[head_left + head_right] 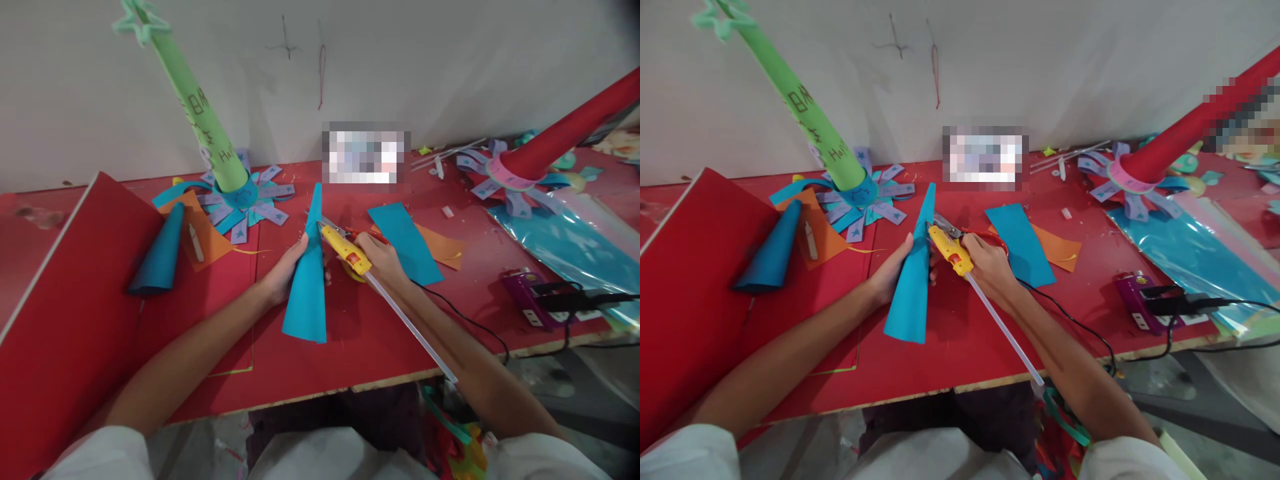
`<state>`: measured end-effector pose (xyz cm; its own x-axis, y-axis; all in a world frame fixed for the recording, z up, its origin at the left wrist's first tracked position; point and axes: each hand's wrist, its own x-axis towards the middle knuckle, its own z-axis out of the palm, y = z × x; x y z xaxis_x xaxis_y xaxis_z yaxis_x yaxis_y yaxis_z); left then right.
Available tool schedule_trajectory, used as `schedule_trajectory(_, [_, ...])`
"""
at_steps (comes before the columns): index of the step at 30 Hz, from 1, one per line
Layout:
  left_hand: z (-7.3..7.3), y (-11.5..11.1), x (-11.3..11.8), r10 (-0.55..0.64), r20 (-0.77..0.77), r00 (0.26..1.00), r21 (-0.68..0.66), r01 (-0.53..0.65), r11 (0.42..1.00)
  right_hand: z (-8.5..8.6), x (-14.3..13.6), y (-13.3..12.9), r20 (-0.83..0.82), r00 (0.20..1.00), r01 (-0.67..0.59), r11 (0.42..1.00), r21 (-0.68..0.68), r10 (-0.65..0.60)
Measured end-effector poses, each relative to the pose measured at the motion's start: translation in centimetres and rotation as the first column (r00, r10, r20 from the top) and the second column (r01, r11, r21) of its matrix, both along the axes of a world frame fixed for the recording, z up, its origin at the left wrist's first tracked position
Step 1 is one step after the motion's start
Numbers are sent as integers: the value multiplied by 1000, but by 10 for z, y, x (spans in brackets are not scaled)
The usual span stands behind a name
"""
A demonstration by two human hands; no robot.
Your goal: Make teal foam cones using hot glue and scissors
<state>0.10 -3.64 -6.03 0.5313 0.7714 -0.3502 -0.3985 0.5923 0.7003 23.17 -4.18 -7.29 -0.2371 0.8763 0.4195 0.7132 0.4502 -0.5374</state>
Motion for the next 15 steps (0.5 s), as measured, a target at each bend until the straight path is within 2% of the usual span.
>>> schedule_trajectory(15, [2,1,-1,-52,28,998,19,51,999,-2,2,1,-18,1000,6,996,89,-5])
